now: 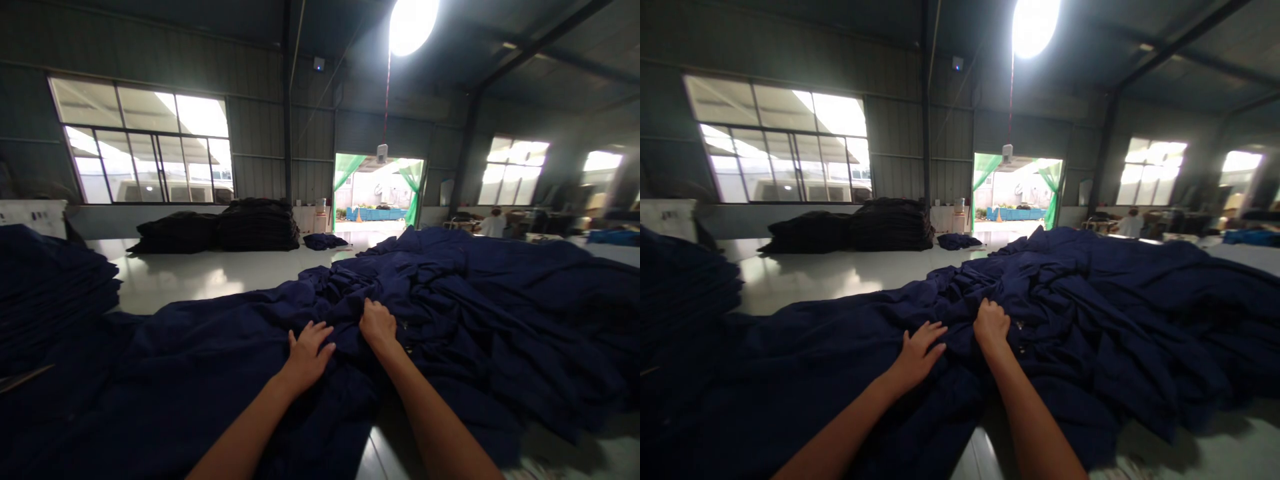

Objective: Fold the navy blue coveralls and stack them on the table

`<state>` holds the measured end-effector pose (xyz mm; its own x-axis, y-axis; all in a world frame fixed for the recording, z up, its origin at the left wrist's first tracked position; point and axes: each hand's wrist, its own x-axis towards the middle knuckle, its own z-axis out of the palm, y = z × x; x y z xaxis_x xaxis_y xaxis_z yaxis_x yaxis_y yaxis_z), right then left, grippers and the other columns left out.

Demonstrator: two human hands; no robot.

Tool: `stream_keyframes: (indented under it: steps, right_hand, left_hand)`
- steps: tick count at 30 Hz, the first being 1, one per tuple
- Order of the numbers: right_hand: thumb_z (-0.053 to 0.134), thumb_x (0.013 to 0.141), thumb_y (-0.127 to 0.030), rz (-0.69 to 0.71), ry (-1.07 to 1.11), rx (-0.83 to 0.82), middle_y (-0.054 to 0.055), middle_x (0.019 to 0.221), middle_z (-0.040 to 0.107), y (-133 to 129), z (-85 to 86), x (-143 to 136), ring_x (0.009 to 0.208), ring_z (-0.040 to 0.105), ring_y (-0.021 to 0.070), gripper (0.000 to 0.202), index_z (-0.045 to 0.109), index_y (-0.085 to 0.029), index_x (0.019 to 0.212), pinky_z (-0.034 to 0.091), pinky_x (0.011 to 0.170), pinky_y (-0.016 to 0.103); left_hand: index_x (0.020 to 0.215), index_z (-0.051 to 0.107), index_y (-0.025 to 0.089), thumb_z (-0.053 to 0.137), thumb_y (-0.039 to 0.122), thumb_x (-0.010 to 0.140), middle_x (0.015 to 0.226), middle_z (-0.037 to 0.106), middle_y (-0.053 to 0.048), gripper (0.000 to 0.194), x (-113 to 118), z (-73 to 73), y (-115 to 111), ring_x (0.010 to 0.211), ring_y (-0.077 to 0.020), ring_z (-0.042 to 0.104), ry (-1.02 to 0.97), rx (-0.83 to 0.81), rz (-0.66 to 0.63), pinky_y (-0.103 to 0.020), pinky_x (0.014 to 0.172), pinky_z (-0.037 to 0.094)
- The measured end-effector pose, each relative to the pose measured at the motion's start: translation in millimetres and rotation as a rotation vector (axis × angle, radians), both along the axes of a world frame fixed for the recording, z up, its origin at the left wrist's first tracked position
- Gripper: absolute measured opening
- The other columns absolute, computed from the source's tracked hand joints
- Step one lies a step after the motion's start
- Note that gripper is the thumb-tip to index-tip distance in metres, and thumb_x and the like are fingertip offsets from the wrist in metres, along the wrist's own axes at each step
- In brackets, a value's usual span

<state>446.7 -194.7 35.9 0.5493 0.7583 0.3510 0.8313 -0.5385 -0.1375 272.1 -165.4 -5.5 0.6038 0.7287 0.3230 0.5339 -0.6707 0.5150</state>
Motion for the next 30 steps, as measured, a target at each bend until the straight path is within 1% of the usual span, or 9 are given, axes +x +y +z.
stream_keyframes:
  steps: [5,9,11,15,18,20,22,25,30]
  right_hand:
    - [0.039,0.083,-0.012,0.316,0.058,0.109,0.015,0.112,0.059,-3.3,16.9,-37.1,0.098,0.058,0.0212,0.046,0.047,-0.015,0.128,0.042,0.081,0.027]
    - [0.051,0.075,-0.014,0.933,0.272,-0.122,0.006,0.101,0.067,-14.9,25.9,-63.4,0.089,0.060,0.0182,0.042,0.060,-0.019,0.115,0.044,0.079,0.023]
    - [0.047,0.075,-0.011,1.046,0.316,-0.184,0.003,0.090,0.069,-20.5,29.9,-68.9,0.083,0.061,0.0161,0.032,0.068,-0.020,0.096,0.044,0.077,0.023]
    - [0.048,0.078,-0.015,0.549,0.146,-0.013,0.013,0.105,0.062,-20.7,34.0,-66.1,0.101,0.055,0.0248,0.026,0.065,-0.017,0.098,0.041,0.086,0.035]
    - [0.059,0.076,-0.028,0.146,0.120,-0.072,0.017,0.137,0.037,-12.7,28.0,-57.7,0.121,0.037,0.0390,0.054,0.046,-0.021,0.128,0.031,0.093,0.056]
    - [0.061,0.074,-0.033,0.026,0.178,-0.155,0.017,0.146,0.021,-7.5,19.9,-51.1,0.125,0.029,0.0434,0.074,0.027,-0.026,0.140,0.027,0.091,0.063]
    - [0.058,0.077,-0.028,0.039,0.220,-0.205,0.021,0.143,0.027,-4.3,11.2,-44.6,0.123,0.035,0.0413,0.076,0.020,-0.025,0.143,0.034,0.088,0.058]
    - [0.043,0.081,-0.012,0.153,0.208,-0.182,0.023,0.118,0.054,-2.7,3.7,-37.6,0.107,0.054,0.0326,0.050,0.042,-0.014,0.132,0.043,0.083,0.043]
    - [0.039,0.077,-0.003,0.411,0.235,0.038,0.015,0.111,0.061,-1.5,11.7,-44.7,0.103,0.057,0.0227,0.041,0.056,-0.014,0.113,0.043,0.088,0.034]
  left_hand:
    - [0.115,0.058,0.021,0.046,0.025,0.082,0.115,0.064,-0.006,0.035,-12.4,30.5,17.7,0.104,-0.0176,0.058,-0.421,-0.043,0.121,-0.033,0.094,0.044]
    - [0.123,0.052,0.022,0.047,0.026,0.083,0.113,0.064,-0.004,0.041,-25.0,44.1,24.2,0.099,-0.0168,0.059,-0.493,-0.103,0.193,-0.030,0.089,0.045]
    - [0.128,0.047,0.024,0.052,0.024,0.079,0.109,0.066,-0.003,0.049,-31.0,44.3,25.3,0.099,-0.0174,0.058,-0.378,-0.085,0.202,-0.030,0.091,0.044]
    - [0.125,0.051,0.034,0.060,0.018,0.069,0.115,0.064,-0.001,0.060,-42.9,36.8,23.1,0.109,-0.0233,0.055,0.165,-0.051,0.154,-0.037,0.096,0.039]
    - [0.111,0.063,0.031,0.054,0.011,0.069,0.116,0.064,-0.006,0.048,-49.9,32.8,20.7,0.111,-0.0310,0.054,0.380,-0.054,0.216,-0.047,0.094,0.039]
    - [0.108,0.066,0.024,0.049,0.009,0.070,0.113,0.063,-0.013,0.044,-51.9,33.9,21.1,0.110,-0.0347,0.053,0.388,-0.037,0.287,-0.051,0.091,0.039]
    - [0.110,0.064,0.022,0.046,0.007,0.071,0.115,0.061,-0.014,0.045,-50.9,37.3,23.1,0.111,-0.0313,0.052,0.320,0.008,0.315,-0.046,0.091,0.041]
    - [0.109,0.062,0.022,0.042,0.005,0.075,0.107,0.063,-0.007,0.044,-43.6,43.1,25.2,0.101,-0.0184,0.057,0.036,-0.018,0.239,-0.030,0.090,0.044]
    - [0.137,0.032,0.024,0.048,0.032,0.084,0.127,0.051,-0.008,0.056,-30.5,51.1,17.3,0.076,-0.0139,0.063,-0.434,-0.429,0.097,-0.025,0.061,0.052]
